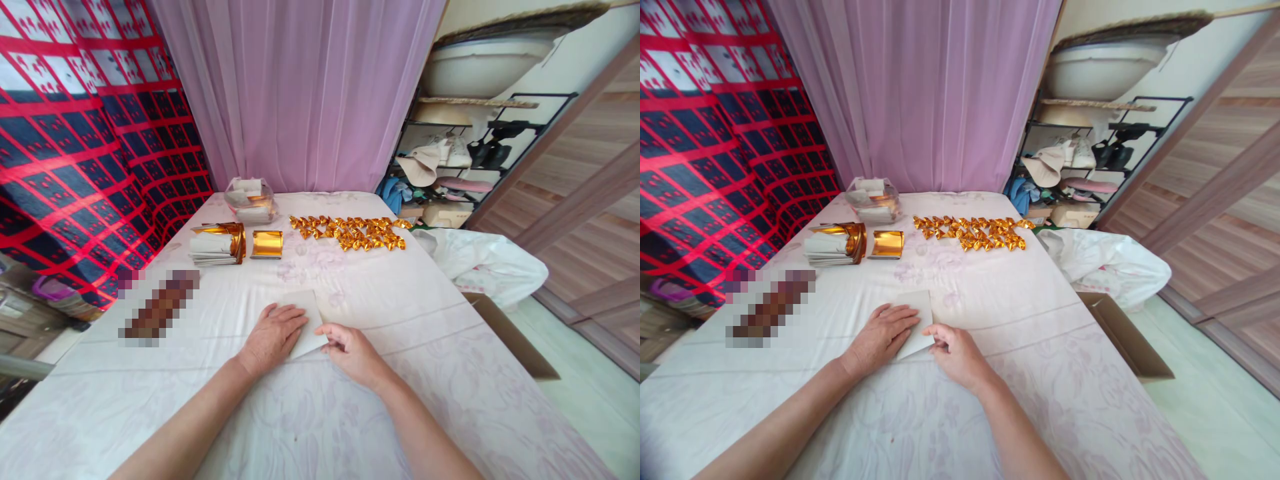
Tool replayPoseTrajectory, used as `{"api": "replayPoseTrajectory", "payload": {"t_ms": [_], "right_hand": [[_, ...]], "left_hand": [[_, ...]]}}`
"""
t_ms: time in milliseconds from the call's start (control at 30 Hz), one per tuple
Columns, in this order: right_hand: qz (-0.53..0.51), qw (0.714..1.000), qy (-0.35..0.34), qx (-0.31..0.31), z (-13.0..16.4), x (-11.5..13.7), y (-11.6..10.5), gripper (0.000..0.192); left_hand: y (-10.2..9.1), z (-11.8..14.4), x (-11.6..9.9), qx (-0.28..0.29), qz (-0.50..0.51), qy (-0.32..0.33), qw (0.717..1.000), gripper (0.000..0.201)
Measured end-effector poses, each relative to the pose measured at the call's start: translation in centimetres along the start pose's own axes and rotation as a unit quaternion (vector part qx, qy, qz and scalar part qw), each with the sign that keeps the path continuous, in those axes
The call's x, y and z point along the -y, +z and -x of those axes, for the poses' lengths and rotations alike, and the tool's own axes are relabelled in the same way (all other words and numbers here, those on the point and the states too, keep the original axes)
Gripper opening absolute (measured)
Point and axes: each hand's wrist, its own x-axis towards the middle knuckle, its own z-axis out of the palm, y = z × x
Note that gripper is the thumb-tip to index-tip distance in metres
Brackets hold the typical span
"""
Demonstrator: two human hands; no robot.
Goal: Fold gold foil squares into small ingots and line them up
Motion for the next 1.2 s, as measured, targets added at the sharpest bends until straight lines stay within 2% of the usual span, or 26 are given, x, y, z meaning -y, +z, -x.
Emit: {"api": "replayPoseTrajectory", "payload": {"t_ms": [100, 233, 300, 400, 533, 633, 733, 833, 933, 1033, 1133, 1200], "right_hand": [[0.062, 0.996, -0.04, -0.044, 0.5, 0.7, -0.3, 0.023], [0.163, 0.979, -0.113, -0.043, 1.0, 2.1, -1.7, 0.02], [0.174, 0.976, -0.129, -0.031, 0.8, 2.6, -2.5, 0.02], [0.152, 0.985, -0.08, -0.004, -0.4, 3.0, -3.0, 0.023], [0.146, 0.989, 0.004, -0.027, -2.8, 2.8, -2.3, 0.018], [0.203, 0.978, -0.004, -0.049, -3.9, 2.3, -1.4, 0.014], [0.263, 0.961, -0.028, -0.076, -4.1, 1.4, -0.6, 0.015], [0.291, 0.949, -0.064, -0.104, -3.9, 0.6, 0.0, 0.014], [0.31, 0.939, -0.09, -0.115, -3.8, 0.1, 0.4, 0.014], [0.317, 0.935, -0.096, -0.124, -3.8, 0.0, 0.5, 0.016], [0.311, 0.936, -0.096, -0.131, -3.9, 0.0, 0.5, 0.015], [0.304, 0.938, -0.092, -0.136, -3.9, 0.0, 0.5, 0.013]], "left_hand": [[-0.2, 0.2, -0.1, 0.002, 0.017, 0.003, 1.0, 0.032], [-0.6, 1.0, -0.5, 0.014, 0.057, 0.014, 0.998, 0.034], [-0.6, 1.6, -0.5, 0.026, 0.083, 0.019, 0.996, 0.041], [-0.3, 2.3, -0.1, 0.012, 0.121, 0.029, 0.992, 0.05], [0.4, 2.5, 0.3, -0.055, 0.143, 0.033, 0.988, 0.057], [0.4, 2.5, 0.3, -0.104, 0.157, 0.018, 0.982, 0.059], [-0.2, 2.5, 0.1, -0.12, 0.175, -0.002, 0.977, 0.052], [-1.0, 2.1, 0.3, -0.113, 0.141, -0.042, 0.983, 0.036], [-1.5, 0.7, 0.5, -0.103, 0.069, -0.072, 0.99, 0.039], [-1.6, -1.1, 0.4, -0.068, 0.005, -0.096, 0.993, 0.036], [-1.4, -2.0, 0.0, -0.022, -0.02, -0.099, 0.995, 0.024], [-1.1, -2.0, 0.0, -0.019, -0.02, -0.105, 0.994, 0.024]]}}
